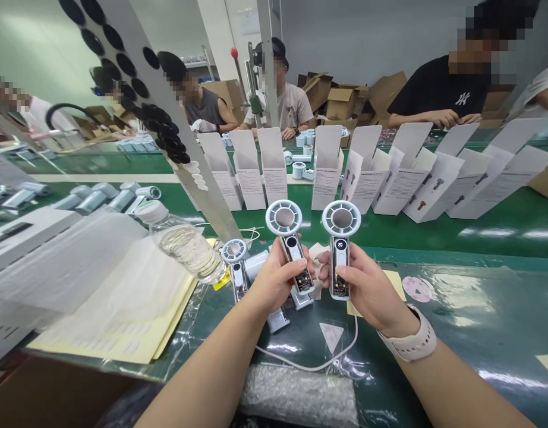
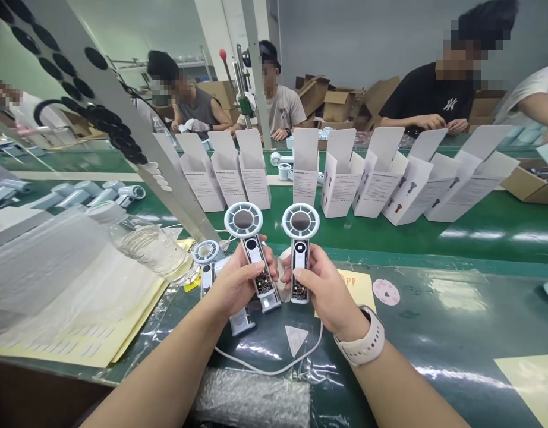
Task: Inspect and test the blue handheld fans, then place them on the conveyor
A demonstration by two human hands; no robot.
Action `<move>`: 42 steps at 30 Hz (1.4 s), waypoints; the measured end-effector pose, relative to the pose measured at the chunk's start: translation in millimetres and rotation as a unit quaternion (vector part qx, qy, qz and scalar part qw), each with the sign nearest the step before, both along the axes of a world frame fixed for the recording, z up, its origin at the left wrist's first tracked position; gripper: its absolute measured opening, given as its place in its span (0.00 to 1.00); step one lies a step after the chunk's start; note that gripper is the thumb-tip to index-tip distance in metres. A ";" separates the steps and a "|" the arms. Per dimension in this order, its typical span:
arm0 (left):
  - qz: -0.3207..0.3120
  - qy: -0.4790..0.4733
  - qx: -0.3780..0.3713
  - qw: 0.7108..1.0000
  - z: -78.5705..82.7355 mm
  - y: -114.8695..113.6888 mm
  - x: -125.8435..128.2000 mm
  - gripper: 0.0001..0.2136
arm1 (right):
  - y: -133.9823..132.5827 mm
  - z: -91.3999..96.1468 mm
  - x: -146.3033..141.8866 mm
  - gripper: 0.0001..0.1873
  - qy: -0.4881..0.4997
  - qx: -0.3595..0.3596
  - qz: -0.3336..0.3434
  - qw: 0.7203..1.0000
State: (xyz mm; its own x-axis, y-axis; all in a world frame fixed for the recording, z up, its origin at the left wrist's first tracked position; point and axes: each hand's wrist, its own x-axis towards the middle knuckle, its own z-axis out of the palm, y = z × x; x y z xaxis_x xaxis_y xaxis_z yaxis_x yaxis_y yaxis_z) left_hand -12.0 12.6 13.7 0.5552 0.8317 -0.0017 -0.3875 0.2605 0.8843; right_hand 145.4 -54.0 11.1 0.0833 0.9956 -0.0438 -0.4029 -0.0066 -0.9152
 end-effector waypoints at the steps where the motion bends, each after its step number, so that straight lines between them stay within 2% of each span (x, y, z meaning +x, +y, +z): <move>1: -0.006 -0.006 -0.003 1.000 0.0 -0.3 -0.1 0.19 | -0.1 0.1 0.0 0.11 0.001 -0.002 0.000 1.000; 6: -0.009 -0.015 0.004 1.000 -1.4 -0.7 -0.2 0.20 | -0.3 -0.6 0.0 0.10 -0.010 0.003 0.001 1.000; 13: -0.017 -0.018 0.016 1.000 0.1 -1.4 -1.2 0.19 | -1.1 -5.1 3.3 0.11 -0.047 0.047 0.031 0.997; 16: -0.005 -0.004 0.009 1.000 -2.1 0.1 0.4 0.17 | -0.7 -7.1 1.1 0.11 -0.041 0.024 0.010 0.999; 20: 0.044 0.024 0.008 0.999 -5.6 3.2 1.6 0.16 | -0.8 -6.6 -3.6 0.13 -0.043 -0.024 -0.032 0.998; 25: -0.003 -0.011 0.026 1.000 -6.2 4.6 -0.5 0.18 | -2.0 -2.5 -2.1 0.16 -0.040 -0.021 -0.011 0.999; 30: -0.017 0.024 0.017 0.999 -8.6 4.8 0.0 0.16 | 1.0 -3.9 -0.7 0.17 -0.041 -0.035 -0.007 0.999; 35: -0.050 0.012 0.037 0.998 -11.0 3.7 2.3 0.16 | 4.1 -7.3 -5.8 0.15 -0.016 -0.009 -0.002 1.000; 42: -0.020 0.031 0.022 0.999 -14.0 3.8 4.3 0.14 | 3.3 -7.9 -7.4 0.11 -0.010 -0.041 -0.018 0.999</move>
